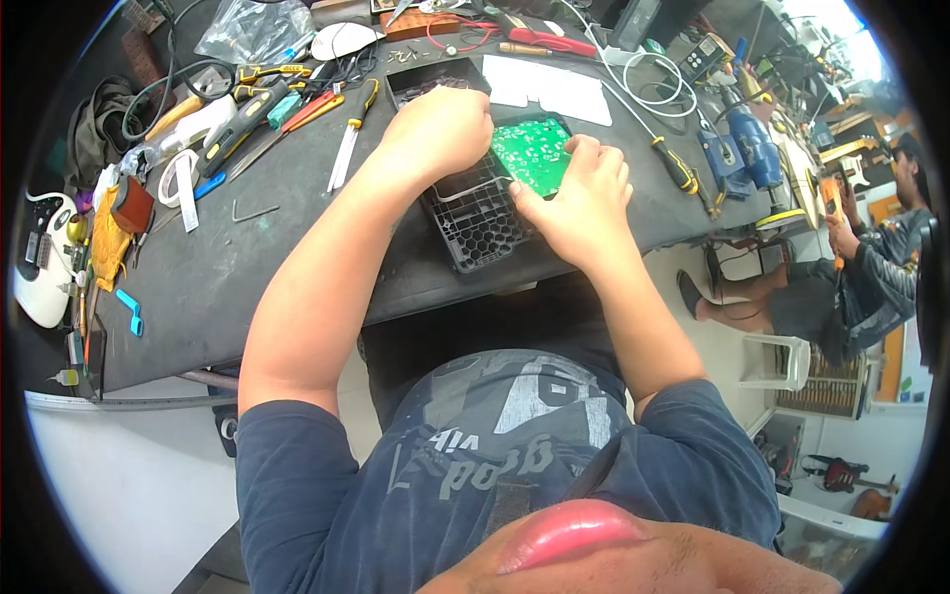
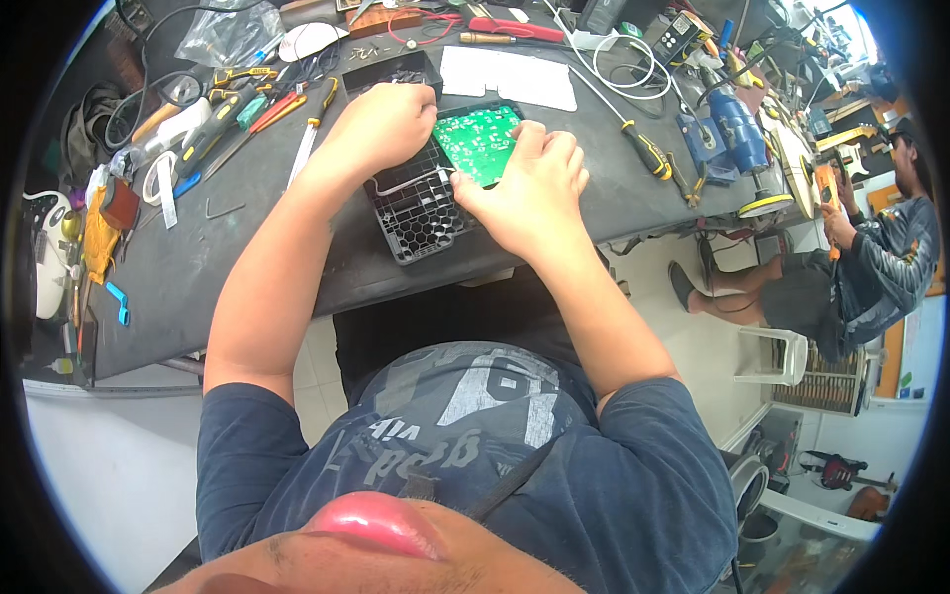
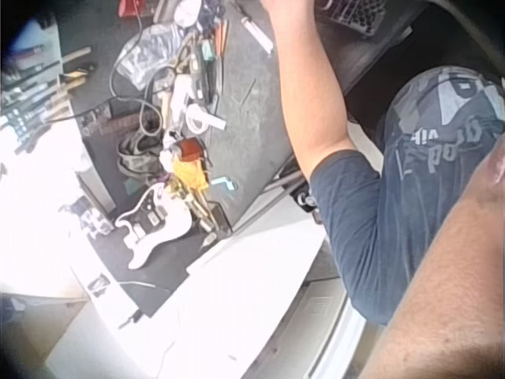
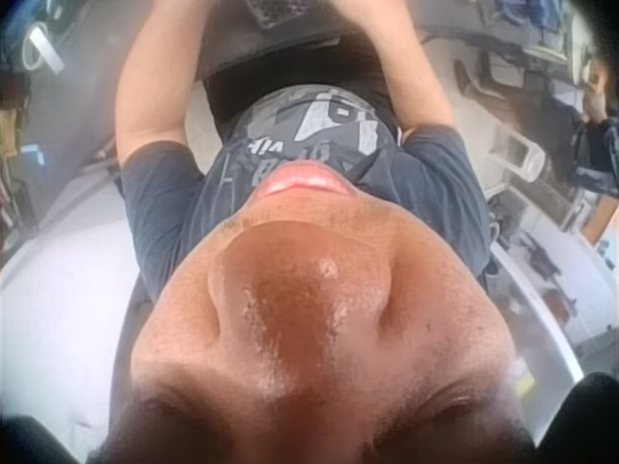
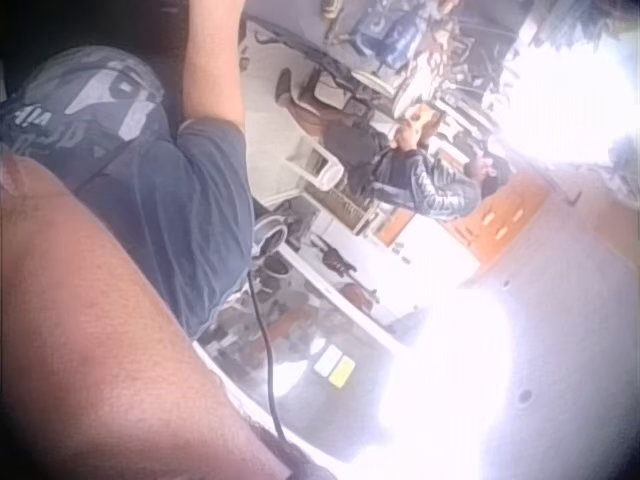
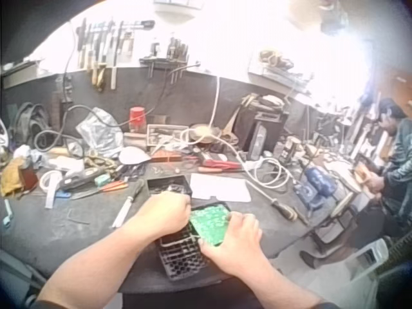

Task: The person unplugs a connector and removes a circuit board from an electronic device, then screws the board back into place using a screwdriver, and turns the board over to look at both sides.

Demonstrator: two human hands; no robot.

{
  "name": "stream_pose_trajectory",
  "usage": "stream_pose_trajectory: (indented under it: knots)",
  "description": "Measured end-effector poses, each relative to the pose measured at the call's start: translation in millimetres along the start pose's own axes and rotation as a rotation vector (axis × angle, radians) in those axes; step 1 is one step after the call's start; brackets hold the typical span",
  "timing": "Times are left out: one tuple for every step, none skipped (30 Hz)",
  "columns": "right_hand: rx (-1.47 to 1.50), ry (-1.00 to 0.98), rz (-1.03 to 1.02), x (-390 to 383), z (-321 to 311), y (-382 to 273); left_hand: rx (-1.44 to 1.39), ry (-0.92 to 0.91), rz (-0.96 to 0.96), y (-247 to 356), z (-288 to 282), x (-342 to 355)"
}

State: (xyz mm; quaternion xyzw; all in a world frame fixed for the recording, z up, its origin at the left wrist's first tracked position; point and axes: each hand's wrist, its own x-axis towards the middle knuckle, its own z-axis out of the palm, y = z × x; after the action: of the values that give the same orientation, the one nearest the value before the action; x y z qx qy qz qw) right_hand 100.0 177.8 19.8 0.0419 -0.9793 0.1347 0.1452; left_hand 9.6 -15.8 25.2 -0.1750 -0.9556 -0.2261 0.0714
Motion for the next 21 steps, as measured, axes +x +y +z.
stream_pose_trajectory:
  knots:
    - [0.019,-0.004,0.012,-0.4,-0.6,-0.5,-0.012,-0.008,-0.009,1.0,-1.2,-0.5]
    - [0.037,-0.008,0.024,-0.6,-0.7,-0.8,-0.024,-0.015,-0.018,0.9,-1.7,-1.2]
    - [0.039,-0.01,0.021,-0.3,0.0,-0.9,-0.023,-0.015,-0.022,-1.4,-0.7,-0.5]
    - [0.033,-0.008,0.022,-0.3,0.2,-1.1,-0.036,-0.011,-0.006,-3.6,-0.5,1.1]
    - [0.028,-0.005,0.024,-0.4,0.4,-1.4,-0.048,-0.006,0.01,-5.9,-0.2,1.9]
    - [0.029,-0.007,0.023,-0.4,0.7,-2.0,-0.047,-0.007,0.008,-8.5,0.1,1.8]
    - [0.023,-0.002,0.017,-0.9,1.2,-1.8,-0.071,-0.005,0.014,-9.1,-0.6,1.9]
    - [0.016,0.003,0.011,-1.5,1.6,-1.2,-0.094,-0.004,0.02,-9.4,-1.0,2.0]
    - [0.015,0.004,0.015,-2.1,1.5,-0.4,-0.096,-0.006,0.023,-9.3,-1.1,1.8]
    - [0.029,-0.002,0.015,-2.1,0.8,0.0,-0.096,-0.029,0.016,-7.9,-3.7,0.9]
    - [0.043,-0.008,0.015,-2.1,0.1,0.4,-0.097,-0.053,0.009,-7.1,-5.1,0.2]
    - [0.045,-0.008,0.018,-1.9,-0.5,0.4,-0.095,-0.055,0.01,-7.4,-5.4,-0.2]
    - [0.068,-0.006,0.022,-2.0,-1.2,0.7,-0.109,-0.054,0.018,-7.5,-5.2,-0.7]
    - [0.092,-0.005,0.027,-2.0,-1.8,0.9,-0.122,-0.053,0.026,-7.3,-5.2,-0.7]
    - [0.092,-0.005,0.03,-1.5,-2.1,0.7,-0.122,-0.056,0.028,-7.2,-5.8,0.1]
    - [0.104,0.01,0.027,-1.0,-1.3,-0.1,-0.125,-0.071,0.027,-6.8,-7.8,0.1]
    - [0.117,0.024,0.023,-0.6,-0.9,-0.1,-0.129,-0.087,0.026,-6.6,-8.5,0.2]
    - [0.119,0.023,0.025,-0.5,-1.1,0.3,-0.128,-0.09,0.026,-6.7,-6.8,-0.2]
    - [0.12,0.037,0.015,0.1,-1.3,0.0,-0.14,-0.084,0.03,-7.2,-5.4,-0.7]
    - [0.121,0.052,0.005,0.7,-0.9,-0.1,-0.153,-0.078,0.035,-7.9,-4.7,-1.1]
    - [0.124,0.051,0.006,1.8,0.1,1.0,-0.151,-0.079,0.033,-9.1,-4.7,-0.9]
